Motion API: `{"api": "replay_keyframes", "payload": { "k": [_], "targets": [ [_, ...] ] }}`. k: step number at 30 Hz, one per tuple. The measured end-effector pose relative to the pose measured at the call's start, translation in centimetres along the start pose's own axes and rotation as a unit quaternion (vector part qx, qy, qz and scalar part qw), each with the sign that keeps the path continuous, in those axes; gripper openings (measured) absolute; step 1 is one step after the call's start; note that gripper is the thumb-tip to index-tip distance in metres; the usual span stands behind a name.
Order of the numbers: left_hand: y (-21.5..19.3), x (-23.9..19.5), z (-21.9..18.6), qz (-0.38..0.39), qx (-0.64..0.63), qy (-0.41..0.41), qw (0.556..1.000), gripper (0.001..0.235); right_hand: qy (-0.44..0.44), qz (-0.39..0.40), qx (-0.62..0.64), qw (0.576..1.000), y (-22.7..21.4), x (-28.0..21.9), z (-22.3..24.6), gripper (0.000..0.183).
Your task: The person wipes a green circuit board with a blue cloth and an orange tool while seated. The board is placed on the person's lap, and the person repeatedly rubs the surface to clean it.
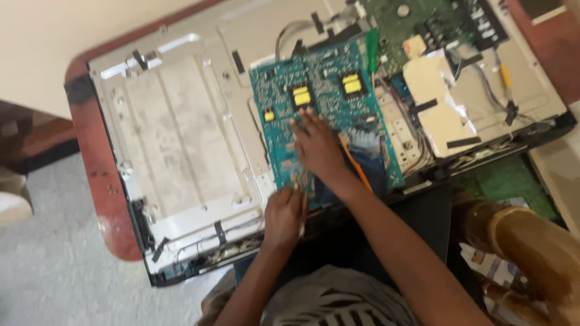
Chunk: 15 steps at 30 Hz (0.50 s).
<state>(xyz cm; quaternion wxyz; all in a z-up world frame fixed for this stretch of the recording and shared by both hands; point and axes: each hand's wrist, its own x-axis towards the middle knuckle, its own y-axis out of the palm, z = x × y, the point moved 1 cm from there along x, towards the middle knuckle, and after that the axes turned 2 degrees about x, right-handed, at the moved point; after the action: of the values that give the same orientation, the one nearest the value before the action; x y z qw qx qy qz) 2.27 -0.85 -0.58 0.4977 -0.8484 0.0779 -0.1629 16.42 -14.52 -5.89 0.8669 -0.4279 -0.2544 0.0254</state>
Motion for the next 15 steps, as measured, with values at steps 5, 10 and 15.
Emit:
{"api": "replay_keyframes", "payload": {
  "k": [5,10,15],
  "targets": [
    [-2.2,0.8,-1.0,-0.095,-0.021,0.083,0.992,0.007,0.006,0.017,0.002,1.000,-0.6,1.0,-1.4,0.045],
    [-1.6,1.4,-0.5,-0.056,0.007,0.073,0.996,0.011,0.007,0.015,0.000,1.000,0.9,-0.3,-1.0,0.042],
    [-0.1,0.6,1.4,-0.007,0.021,0.115,0.993,0.014,0.012,0.006,0.030,0.999,-1.1,1.6,-0.5,0.035]
  ]
}}
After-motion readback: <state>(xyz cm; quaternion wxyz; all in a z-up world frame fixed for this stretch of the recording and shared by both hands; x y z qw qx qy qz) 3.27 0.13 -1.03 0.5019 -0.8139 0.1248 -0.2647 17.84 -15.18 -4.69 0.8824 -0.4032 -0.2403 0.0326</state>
